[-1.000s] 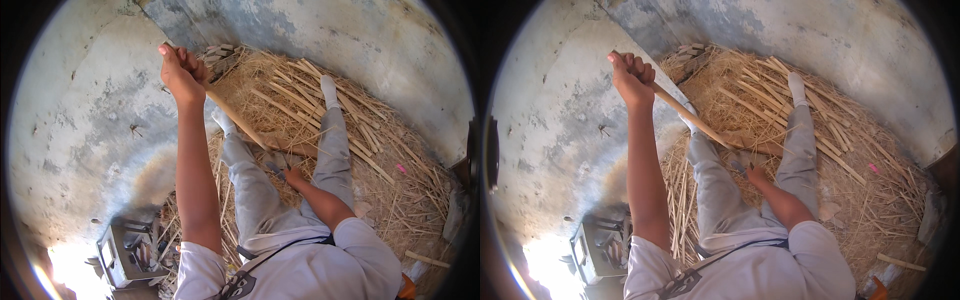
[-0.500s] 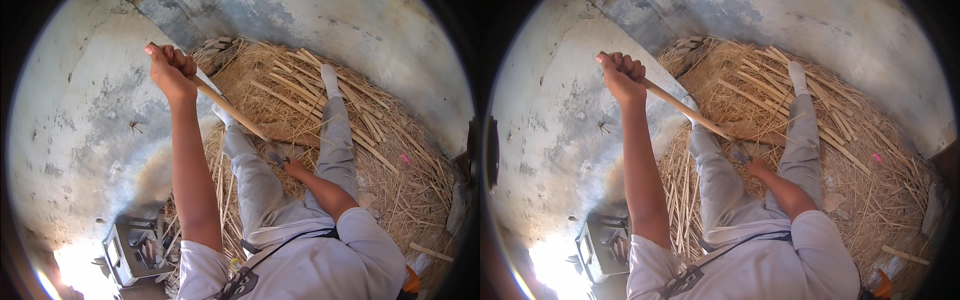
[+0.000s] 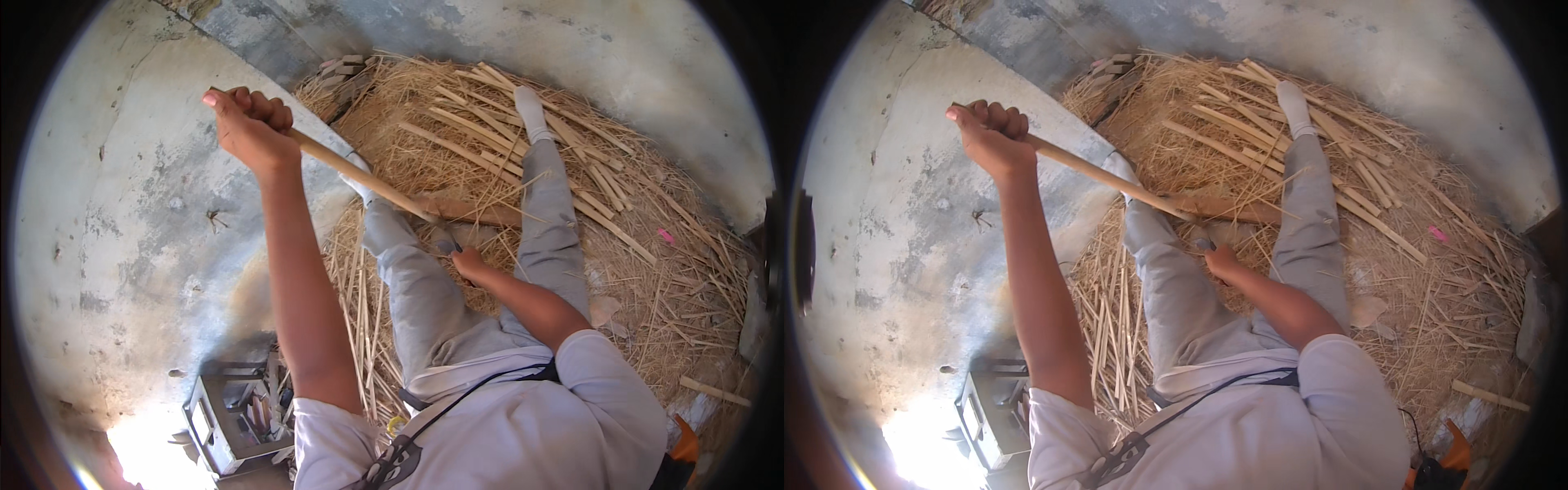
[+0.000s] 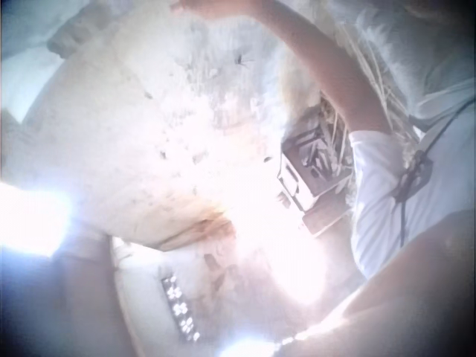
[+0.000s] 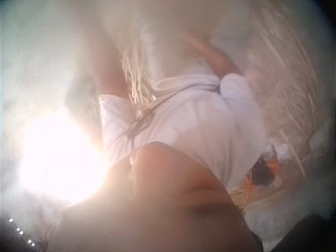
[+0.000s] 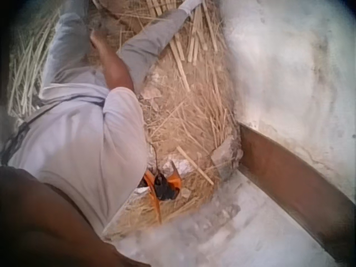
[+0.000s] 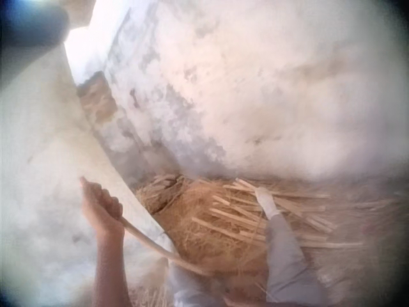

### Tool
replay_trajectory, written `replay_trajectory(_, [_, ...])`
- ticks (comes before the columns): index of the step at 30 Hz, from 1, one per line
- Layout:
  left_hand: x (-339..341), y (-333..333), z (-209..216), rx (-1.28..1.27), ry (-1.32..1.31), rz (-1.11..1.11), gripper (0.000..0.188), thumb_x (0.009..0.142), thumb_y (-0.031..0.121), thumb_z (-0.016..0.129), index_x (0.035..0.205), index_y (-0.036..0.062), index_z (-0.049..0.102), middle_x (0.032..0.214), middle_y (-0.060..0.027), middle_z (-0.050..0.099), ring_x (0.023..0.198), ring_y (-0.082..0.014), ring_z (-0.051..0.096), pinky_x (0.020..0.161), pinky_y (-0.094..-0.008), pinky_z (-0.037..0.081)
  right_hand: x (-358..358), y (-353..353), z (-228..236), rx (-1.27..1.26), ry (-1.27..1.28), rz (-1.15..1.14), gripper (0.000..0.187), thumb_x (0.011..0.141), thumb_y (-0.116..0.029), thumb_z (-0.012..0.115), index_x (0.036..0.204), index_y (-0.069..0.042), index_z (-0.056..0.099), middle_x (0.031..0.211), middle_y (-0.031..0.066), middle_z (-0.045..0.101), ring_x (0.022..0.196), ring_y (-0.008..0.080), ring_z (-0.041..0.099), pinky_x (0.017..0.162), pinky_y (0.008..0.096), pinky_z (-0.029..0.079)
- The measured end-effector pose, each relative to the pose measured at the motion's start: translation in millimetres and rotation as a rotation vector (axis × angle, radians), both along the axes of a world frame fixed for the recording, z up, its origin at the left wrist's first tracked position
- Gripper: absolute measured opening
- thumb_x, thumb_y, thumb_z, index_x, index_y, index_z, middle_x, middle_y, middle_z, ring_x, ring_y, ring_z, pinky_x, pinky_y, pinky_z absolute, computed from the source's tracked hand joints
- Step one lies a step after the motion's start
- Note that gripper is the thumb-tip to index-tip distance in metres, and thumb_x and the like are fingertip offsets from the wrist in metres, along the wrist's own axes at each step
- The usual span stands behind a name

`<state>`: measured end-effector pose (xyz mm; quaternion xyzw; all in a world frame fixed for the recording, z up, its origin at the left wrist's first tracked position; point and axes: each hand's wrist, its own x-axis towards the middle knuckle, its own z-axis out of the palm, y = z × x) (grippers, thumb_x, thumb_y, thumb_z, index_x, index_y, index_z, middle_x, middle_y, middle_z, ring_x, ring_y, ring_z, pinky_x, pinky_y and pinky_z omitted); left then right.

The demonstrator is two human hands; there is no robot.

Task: The person sits on a straw-covered floor and uses a knife to shave thin strips from a wooden stick. They repeatedly scrape the stick's surface to create fine wood shavings, which fall onto the straw below.

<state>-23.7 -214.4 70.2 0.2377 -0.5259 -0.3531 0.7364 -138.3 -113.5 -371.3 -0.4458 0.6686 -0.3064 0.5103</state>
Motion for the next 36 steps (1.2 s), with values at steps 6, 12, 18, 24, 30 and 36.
replay_trajectory(6, [18, -1, -3, -0.005, 0.002, -0.007, 0.061, 0.098, 0.067, 0.050, 0.079, 0.0112, 0.034, 0.060, 0.0035, 0.020, 0.051, -0.0095, 0.013, 0.047, -0.0305, 0.013, -11, -9, 79, -0.395, -0.210, -0.200, 0.032, 0.102, -0.030, 0.052, 0.087, -0.003, 0.055, 0.065, 0.0074, 0.053, 0.053, 0.0183, 0.051, 0.051, 0.0366, 0.041])
replay_trajectory(12, [12, 2, 3, 0.011, 0.022, -0.027, 0.062, 0.097, 0.069, 0.050, 0.079, 0.0117, 0.033, 0.059, 0.0039, 0.018, 0.052, -0.0098, 0.012, 0.048, -0.0309, 0.011, 18, 3, 39, -0.578, -0.141, -0.322, 0.025, 0.100, -0.026, 0.053, 0.091, -0.003, 0.055, 0.059, 0.0033, 0.053, 0.048, 0.0157, 0.052, 0.044, 0.0363, 0.039])
replay_trajectory(18, [33, 3, 1, 0.031, 0.020, -0.056, 0.062, 0.097, 0.069, 0.051, 0.077, 0.0129, 0.032, 0.060, 0.0040, 0.019, 0.052, -0.0099, 0.010, 0.048, -0.0319, 0.011, -1, 11, 108, -0.167, -0.040, 0.063, 0.030, 0.101, -0.027, 0.053, 0.097, 0.002, 0.058, 0.068, 0.0129, 0.061, 0.058, 0.0236, 0.059, 0.055, 0.0390, 0.043])
replay_trajectory(24, [35, -3, -3, 0.017, 0.023, -0.034, 0.061, 0.098, 0.067, 0.051, 0.078, 0.0130, 0.033, 0.061, 0.0041, 0.019, 0.053, -0.0100, 0.011, 0.049, -0.0317, 0.012, 6, 16, 119, -0.660, -0.204, -0.144, 0.032, 0.101, -0.028, 0.054, 0.097, 0.003, 0.059, 0.073, 0.0148, 0.064, 0.059, 0.0286, 0.059, 0.056, 0.0421, 0.044])
replay_trajectory(30, [10, -8, 11, 0.058, 0.009, -0.054, 0.060, 0.098, 0.067, 0.050, 0.078, 0.0127, 0.033, 0.061, 0.0041, 0.019, 0.053, -0.0100, 0.011, 0.049, -0.0319, 0.012, -16, -5, 2, 0.036, 0.078, -0.028, 0.034, 0.102, -0.032, 0.054, 0.094, 0.000, 0.058, 0.064, 0.0075, 0.053, 0.053, 0.0198, 0.050, 0.053, 0.0384, 0.041])
replay_trajectory(36, [35, -10, -2, 0.029, 0.024, -0.003, 0.061, 0.099, 0.067, 0.049, 0.078, 0.0121, 0.034, 0.060, 0.0036, 0.019, 0.052, -0.0101, 0.012, 0.049, -0.0317, 0.012, -14, -2, 130, -0.588, -0.232, -0.211, 0.029, 0.103, -0.028, 0.052, 0.099, 0.000, 0.057, 0.067, 0.0064, 0.054, 0.061, 0.0153, 0.054, 0.056, 0.0334, 0.041])
